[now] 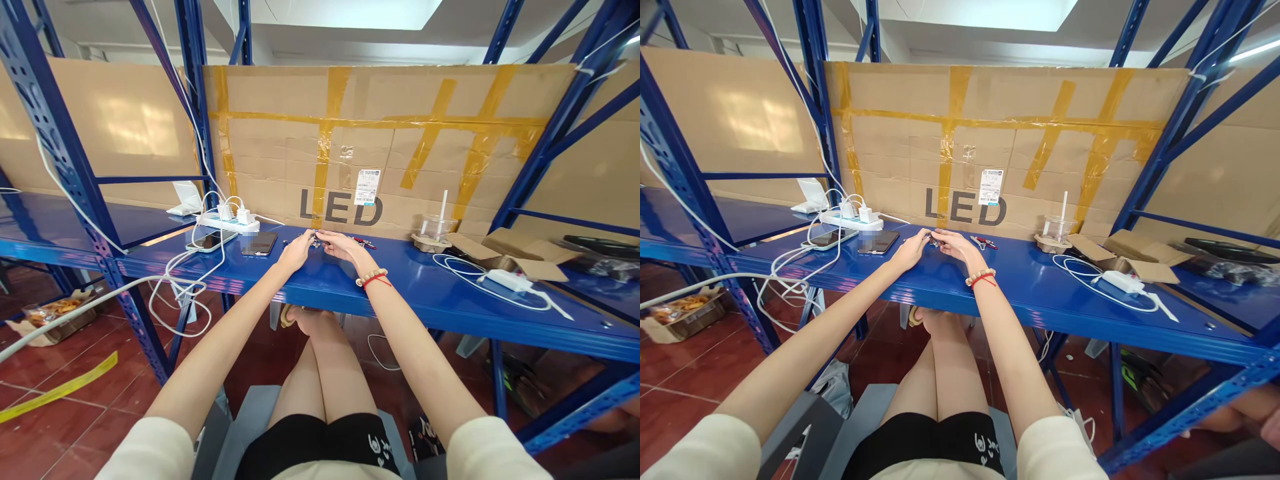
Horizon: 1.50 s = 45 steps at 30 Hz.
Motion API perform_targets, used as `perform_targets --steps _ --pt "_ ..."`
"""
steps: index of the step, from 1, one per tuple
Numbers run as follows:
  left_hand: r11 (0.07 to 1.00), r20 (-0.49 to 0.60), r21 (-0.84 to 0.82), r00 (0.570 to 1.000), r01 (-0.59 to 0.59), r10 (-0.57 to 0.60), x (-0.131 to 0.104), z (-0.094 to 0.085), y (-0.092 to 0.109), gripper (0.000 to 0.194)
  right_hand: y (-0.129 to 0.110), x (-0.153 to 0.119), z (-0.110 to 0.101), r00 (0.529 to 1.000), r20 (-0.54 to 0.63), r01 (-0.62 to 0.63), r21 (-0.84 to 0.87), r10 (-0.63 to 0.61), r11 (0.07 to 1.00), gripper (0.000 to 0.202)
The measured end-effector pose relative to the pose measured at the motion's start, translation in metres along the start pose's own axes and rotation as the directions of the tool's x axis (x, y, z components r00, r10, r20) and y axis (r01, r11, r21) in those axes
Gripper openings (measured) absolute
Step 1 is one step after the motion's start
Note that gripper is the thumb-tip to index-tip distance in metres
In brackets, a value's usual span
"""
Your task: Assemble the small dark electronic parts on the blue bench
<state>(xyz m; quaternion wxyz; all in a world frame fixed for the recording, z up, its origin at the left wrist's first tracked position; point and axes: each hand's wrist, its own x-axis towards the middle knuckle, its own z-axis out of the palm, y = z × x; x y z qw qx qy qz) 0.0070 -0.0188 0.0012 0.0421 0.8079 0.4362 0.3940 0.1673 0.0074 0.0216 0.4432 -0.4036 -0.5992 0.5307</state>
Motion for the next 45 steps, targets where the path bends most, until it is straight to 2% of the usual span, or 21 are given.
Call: perform_targets --steps 4,10,13,15,20,25,31,36,39,45 --pt "1.0 0.004 0.022 1.0 0.009 -0.009 0.001 -0.001 -0.001 0.027 -0.001 -0.007 0.006 1.0 -0.003 0.018 -0.023 -0.018 1.0 0.022" --pt "0.996 -0.055 -0.027 0.995 0.085 -0.087 0.004 0.002 -0.007 0.027 -0.005 -0.017 0.016 0.972 -0.15 0.144 -0.234 -0.182 0.962 0.025" --pt "0.996 -0.047 -0.054 0.997 0.066 -0.069 0.006 0.003 -0.009 0.027 -0.006 -0.016 0.012 0.959 -0.114 0.22 -0.285 -0.261 0.933 0.026" --pt "0.997 -0.034 -0.066 0.999 0.037 -0.039 0.007 0.004 -0.011 0.028 -0.004 -0.014 0.008 0.959 -0.084 0.234 -0.293 -0.269 0.927 0.027" --pt "0.994 0.006 -0.108 1.0 -0.021 0.021 0.006 0.004 -0.012 0.025 0.0 -0.012 -0.001 0.979 -0.057 0.17 -0.308 -0.197 0.936 0.029" --pt "0.987 -0.01 -0.161 1.0 -0.022 0.02 0.003 0.003 -0.011 0.016 -0.001 -0.015 0.001 0.991 -0.064 0.09 -0.319 -0.116 0.943 0.028" --pt "0.981 -0.025 -0.165 0.995 -0.101 0.099 0.002 -0.002 -0.008 0.01 -0.003 -0.017 0.002 0.997 -0.066 0.004 -0.339 -0.028 0.941 0.028" --pt "0.979 -0.036 -0.151 0.991 -0.134 0.13 0.002 -0.004 -0.009 0.012 -0.001 -0.013 -0.001 0.999 -0.044 -0.031 -0.349 0.016 0.937 0.029" --pt "0.982 -0.043 -0.132 0.99 -0.135 0.131 0.003 -0.004 -0.009 0.02 0.0 -0.01 -0.001 0.998 -0.054 -0.046 -0.354 0.029 0.934 0.03" --pt "0.989 -0.067 -0.103 0.993 -0.101 0.095 0.005 -0.001 -0.012 0.025 -0.003 -0.011 0.002 0.995 -0.084 -0.081 -0.343 0.055 0.936 0.031"
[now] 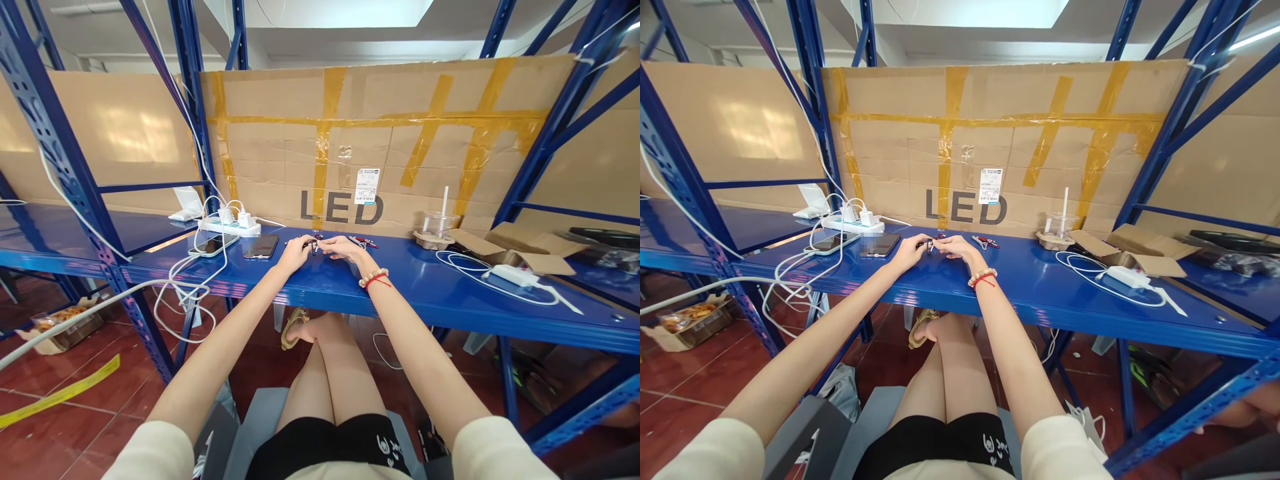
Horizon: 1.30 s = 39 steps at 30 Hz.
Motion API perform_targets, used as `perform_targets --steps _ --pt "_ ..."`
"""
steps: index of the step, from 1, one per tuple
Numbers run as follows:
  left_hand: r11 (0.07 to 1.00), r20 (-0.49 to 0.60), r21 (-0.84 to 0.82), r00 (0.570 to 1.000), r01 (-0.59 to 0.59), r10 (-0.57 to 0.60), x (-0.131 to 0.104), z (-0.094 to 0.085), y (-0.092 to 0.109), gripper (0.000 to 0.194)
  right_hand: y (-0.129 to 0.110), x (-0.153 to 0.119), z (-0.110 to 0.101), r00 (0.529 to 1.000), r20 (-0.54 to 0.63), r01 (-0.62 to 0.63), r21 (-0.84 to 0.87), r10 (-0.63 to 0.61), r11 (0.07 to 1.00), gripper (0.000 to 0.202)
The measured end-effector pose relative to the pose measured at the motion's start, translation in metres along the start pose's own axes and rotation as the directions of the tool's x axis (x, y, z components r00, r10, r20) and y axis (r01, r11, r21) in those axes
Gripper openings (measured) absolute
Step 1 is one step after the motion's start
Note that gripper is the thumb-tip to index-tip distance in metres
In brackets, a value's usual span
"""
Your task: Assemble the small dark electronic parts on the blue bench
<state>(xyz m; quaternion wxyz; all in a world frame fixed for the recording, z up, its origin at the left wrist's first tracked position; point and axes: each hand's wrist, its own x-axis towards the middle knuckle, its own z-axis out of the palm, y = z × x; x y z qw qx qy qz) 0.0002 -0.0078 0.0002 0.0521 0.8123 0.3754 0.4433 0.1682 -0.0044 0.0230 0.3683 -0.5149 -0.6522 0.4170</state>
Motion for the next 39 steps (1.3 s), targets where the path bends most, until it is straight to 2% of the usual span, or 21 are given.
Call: perform_targets --steps 5,11,19,23,29,34,39 --pt "0.995 0.007 0.043 0.996 0.092 -0.092 0.002 0.003 -0.001 0.026 -0.003 -0.003 0.003 1.0 -0.017 0.011 -0.013 -0.012 1.0 0.037" --pt "0.951 0.049 0.196 0.966 0.239 -0.253 0.001 0.001 0.008 0.028 -0.001 -0.001 0.006 0.996 -0.081 0.03 -0.034 -0.033 0.999 0.042" --pt "0.926 0.082 0.267 0.951 0.269 -0.3 0.002 0.001 0.007 0.03 0.003 0.002 0.007 0.975 -0.179 0.143 0.035 -0.135 0.989 0.045" --pt "0.938 0.112 0.242 0.953 0.247 -0.28 0.003 0.002 0.006 0.03 0.002 0.0 0.008 0.98 -0.145 0.147 0.05 -0.139 0.988 0.049" --pt "0.939 0.115 0.246 0.955 0.24 -0.274 0.001 0.002 0.007 0.029 0.0 -0.003 0.01 0.978 -0.012 0.209 -0.017 -0.209 0.978 0.052" --pt "0.928 0.096 0.264 0.95 0.262 -0.296 0.0 0.0 0.01 0.03 0.003 0.0 0.01 0.957 -0.018 0.287 -0.041 -0.288 0.957 0.048" --pt "0.918 0.091 0.273 0.942 0.287 -0.322 0.0 -0.001 0.011 0.029 0.004 0.001 0.011 0.955 -0.011 0.296 -0.029 -0.296 0.955 0.043"
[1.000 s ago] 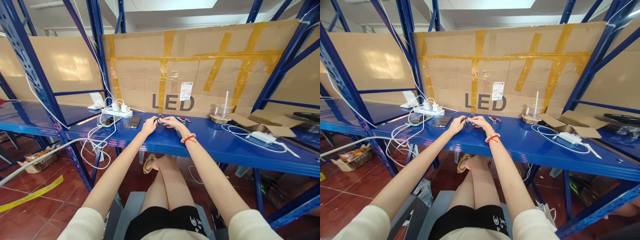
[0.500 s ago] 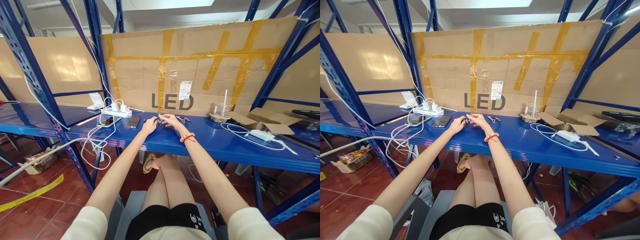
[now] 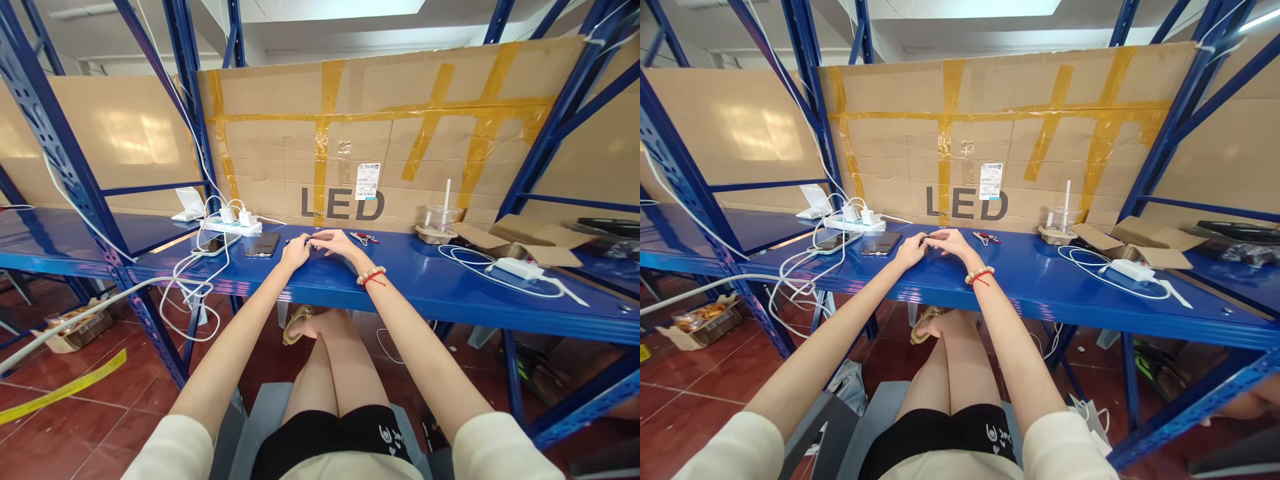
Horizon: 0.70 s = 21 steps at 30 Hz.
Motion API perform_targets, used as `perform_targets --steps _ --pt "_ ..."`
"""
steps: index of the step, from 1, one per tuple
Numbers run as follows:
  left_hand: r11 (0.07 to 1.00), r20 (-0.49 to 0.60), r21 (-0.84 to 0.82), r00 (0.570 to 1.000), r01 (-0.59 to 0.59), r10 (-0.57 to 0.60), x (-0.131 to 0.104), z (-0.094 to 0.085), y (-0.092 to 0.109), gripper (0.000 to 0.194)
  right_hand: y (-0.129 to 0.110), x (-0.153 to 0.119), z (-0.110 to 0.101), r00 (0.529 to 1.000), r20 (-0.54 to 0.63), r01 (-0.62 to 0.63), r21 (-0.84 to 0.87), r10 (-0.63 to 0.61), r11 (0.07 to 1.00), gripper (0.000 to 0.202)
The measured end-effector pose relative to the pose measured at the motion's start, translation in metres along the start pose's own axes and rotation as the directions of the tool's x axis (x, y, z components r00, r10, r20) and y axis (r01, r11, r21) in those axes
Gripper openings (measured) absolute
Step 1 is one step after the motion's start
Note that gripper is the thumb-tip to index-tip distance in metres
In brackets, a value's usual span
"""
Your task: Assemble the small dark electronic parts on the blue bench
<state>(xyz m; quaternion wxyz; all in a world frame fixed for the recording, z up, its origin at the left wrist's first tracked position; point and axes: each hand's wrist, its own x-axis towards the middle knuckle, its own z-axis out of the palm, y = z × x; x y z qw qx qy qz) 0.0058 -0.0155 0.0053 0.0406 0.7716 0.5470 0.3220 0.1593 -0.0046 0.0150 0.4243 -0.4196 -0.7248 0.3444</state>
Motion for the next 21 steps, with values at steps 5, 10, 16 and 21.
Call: perform_targets --steps 5,10,16,21 --pt "1.0 -0.022 0.018 1.0 -0.021 0.022 0.002 0.002 -0.003 0.028 -0.003 0.0 0.001 1.0 -0.015 0.006 -0.005 -0.006 1.0 0.045" --pt "1.0 -0.033 0.012 0.999 -0.019 0.019 0.004 0.003 -0.003 0.027 0.0 0.003 0.001 1.0 -0.004 0.015 0.056 -0.015 0.998 0.04" --pt "0.999 -0.063 -0.044 0.998 -0.025 0.022 0.006 0.004 -0.006 0.025 0.001 0.004 0.002 1.0 -0.01 0.02 0.081 -0.02 0.996 0.033" --pt "0.99 -0.08 -0.135 0.996 -0.047 0.036 0.009 0.008 -0.011 0.024 -0.002 0.004 0.002 0.999 -0.052 -0.006 0.086 0.01 0.996 0.028"
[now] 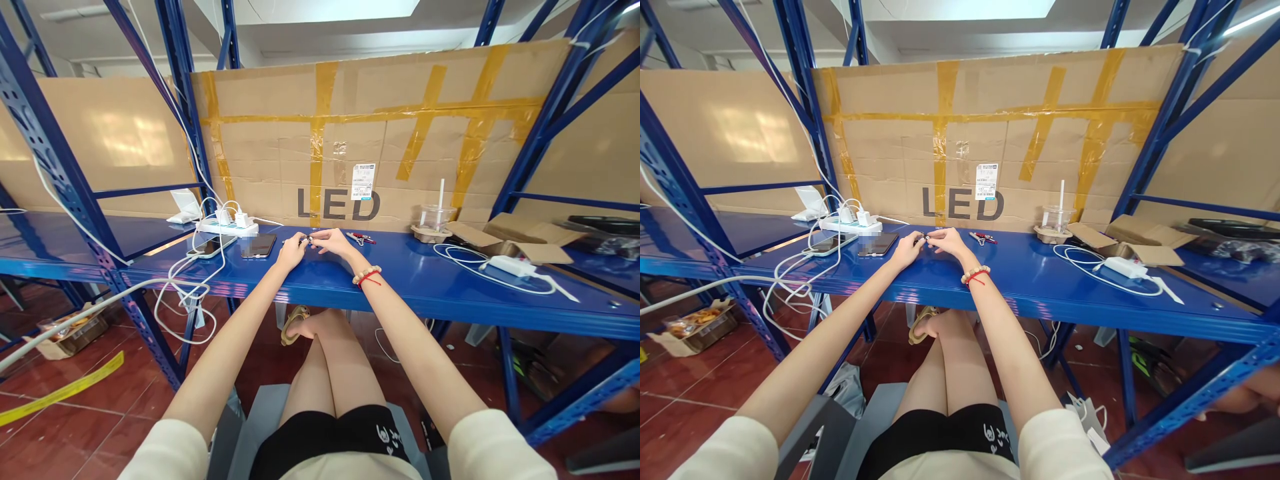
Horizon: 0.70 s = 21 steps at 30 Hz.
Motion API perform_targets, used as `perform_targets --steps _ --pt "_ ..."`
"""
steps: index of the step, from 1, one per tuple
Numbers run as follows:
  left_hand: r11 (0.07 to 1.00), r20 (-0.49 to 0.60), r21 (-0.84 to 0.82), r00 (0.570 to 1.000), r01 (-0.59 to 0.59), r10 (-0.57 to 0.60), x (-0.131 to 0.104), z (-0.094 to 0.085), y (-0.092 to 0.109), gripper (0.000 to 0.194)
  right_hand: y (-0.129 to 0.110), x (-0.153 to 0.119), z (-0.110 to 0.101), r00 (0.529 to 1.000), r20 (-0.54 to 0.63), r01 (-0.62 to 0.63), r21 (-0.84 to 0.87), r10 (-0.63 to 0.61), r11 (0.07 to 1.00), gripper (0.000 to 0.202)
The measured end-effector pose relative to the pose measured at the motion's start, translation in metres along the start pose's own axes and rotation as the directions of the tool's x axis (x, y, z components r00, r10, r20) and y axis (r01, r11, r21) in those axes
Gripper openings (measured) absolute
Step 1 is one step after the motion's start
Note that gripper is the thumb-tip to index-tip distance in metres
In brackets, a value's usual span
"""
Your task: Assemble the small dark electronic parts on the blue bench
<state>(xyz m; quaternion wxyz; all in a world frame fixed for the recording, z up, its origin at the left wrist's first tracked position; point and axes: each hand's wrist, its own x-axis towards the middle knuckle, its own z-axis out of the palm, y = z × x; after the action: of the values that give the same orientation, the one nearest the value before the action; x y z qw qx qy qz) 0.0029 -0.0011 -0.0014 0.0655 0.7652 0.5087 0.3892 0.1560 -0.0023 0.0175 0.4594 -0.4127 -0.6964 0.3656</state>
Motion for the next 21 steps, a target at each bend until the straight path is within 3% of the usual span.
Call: perform_targets --steps 9,14,21 --pt "0.997 -0.03 -0.079 0.999 0.008 -0.01 0.0025 0.0028 -0.0047 0.023 -0.0017 -0.0006 -0.0004 0.997 -0.016 0.078 -0.032 -0.078 0.996 0.018" --pt "0.996 -0.049 -0.088 0.999 0.012 -0.016 0.0041 0.0034 -0.0069 0.025 -0.0035 -0.001 -0.0001 0.992 -0.119 0.039 0.0 -0.039 0.999 0.017" --pt "0.985 -0.007 -0.16 0.998 -0.06 0.059 0.0036 0.0036 -0.0052 0.029 0.0009 0.002 -0.0003 0.988 -0.148 0.059 0.054 -0.05 0.997 0.019"
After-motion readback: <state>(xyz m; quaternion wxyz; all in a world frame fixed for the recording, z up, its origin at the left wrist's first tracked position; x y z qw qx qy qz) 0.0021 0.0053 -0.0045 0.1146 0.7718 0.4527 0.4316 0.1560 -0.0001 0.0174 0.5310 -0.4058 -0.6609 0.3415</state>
